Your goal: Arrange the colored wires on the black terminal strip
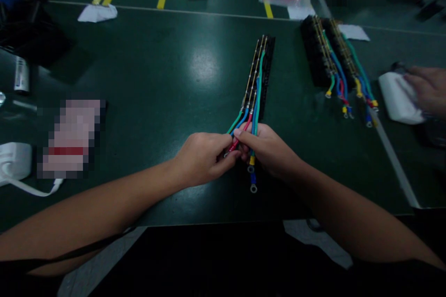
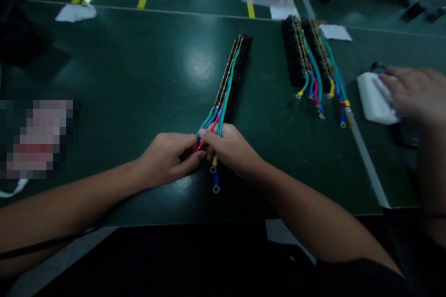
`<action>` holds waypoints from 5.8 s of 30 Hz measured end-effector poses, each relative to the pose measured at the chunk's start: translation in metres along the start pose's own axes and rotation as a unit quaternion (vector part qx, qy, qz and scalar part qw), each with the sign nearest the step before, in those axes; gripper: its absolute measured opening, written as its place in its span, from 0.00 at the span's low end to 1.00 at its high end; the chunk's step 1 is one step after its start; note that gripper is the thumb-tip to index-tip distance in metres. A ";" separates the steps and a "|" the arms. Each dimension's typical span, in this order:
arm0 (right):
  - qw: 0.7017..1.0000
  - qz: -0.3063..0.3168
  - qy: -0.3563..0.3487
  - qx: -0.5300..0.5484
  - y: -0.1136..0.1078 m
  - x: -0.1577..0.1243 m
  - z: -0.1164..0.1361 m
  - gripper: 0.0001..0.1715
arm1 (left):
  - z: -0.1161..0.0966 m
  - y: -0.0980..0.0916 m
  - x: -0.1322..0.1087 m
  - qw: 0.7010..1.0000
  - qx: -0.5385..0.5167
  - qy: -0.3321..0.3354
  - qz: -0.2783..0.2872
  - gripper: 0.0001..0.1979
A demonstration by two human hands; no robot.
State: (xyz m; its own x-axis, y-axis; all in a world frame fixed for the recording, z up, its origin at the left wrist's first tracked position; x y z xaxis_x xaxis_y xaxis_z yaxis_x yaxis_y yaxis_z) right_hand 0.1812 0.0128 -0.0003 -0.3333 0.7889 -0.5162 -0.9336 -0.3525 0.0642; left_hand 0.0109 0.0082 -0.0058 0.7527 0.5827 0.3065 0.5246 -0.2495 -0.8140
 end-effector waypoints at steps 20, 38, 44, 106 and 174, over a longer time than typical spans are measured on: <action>1.000 -0.007 0.005 -0.009 0.000 0.000 0.000 0.14 | -0.001 0.000 0.000 1.000 0.017 0.012 0.015 0.12; 1.000 -0.013 0.010 0.000 0.001 0.000 -0.001 0.15 | -0.001 -0.001 0.001 1.000 0.013 0.007 0.024 0.12; 1.000 -0.010 0.012 0.004 0.001 0.000 0.000 0.15 | -0.001 -0.001 0.001 0.999 0.012 0.006 0.030 0.12; 1.000 -0.010 0.004 -0.003 0.000 0.000 -0.001 0.15 | -0.002 -0.002 0.001 0.999 0.018 0.009 0.027 0.12; 0.999 0.009 0.019 0.031 0.000 0.000 -0.003 0.15 | -0.001 -0.001 -0.001 0.999 -0.015 0.033 -0.009 0.16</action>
State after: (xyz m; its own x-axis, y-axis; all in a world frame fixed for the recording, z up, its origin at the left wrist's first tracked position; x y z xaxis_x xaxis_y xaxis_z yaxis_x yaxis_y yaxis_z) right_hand 0.1817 0.0112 -0.0031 -0.3463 0.7624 -0.5466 -0.9342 -0.3334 0.1268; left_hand 0.0102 0.0075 -0.0047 0.7674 0.5356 0.3525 0.5483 -0.2631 -0.7938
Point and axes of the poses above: each hand's wrist, its own x-axis towards the middle knuckle, its own y-axis out of the palm, z = x × y, the point moved 1 cm from there along x, towards the middle knuckle, and after that the axes turned 13 degrees about y, right-handed, at the moved point
